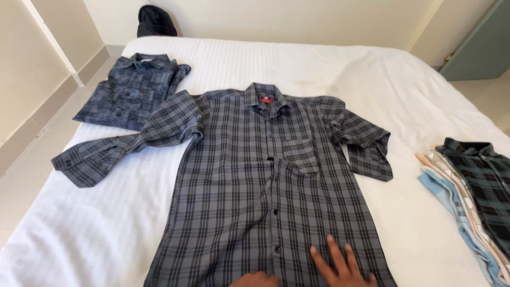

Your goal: The person lays a plaid shirt flat on a bed and buttons it from the top down. They then unbutton the shirt and repeat the buttoning process, smoothing the fabric with their hands between actions.

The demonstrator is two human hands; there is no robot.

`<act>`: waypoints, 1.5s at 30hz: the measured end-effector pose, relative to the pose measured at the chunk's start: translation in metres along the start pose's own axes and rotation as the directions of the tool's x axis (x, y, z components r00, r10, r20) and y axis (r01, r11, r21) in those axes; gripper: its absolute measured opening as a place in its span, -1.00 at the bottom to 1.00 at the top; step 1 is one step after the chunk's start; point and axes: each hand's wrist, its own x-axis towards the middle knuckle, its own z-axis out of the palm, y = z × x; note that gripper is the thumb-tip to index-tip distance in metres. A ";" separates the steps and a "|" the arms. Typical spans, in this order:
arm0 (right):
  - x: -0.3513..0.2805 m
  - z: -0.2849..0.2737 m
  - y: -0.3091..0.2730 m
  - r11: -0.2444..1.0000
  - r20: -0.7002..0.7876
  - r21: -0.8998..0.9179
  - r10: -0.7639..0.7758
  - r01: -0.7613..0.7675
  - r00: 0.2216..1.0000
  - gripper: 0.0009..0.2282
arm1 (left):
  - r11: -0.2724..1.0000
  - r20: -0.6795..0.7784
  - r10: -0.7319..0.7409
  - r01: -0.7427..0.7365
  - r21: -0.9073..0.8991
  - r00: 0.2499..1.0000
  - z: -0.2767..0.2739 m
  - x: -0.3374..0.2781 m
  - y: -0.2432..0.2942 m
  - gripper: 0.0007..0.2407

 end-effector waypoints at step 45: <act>0.035 0.012 -0.031 0.041 -0.071 0.997 0.180 0.065 0.981 -0.73 | 0.540 -0.252 -0.484 0.059 -0.840 0.838 -0.074 0.010 0.025 -0.71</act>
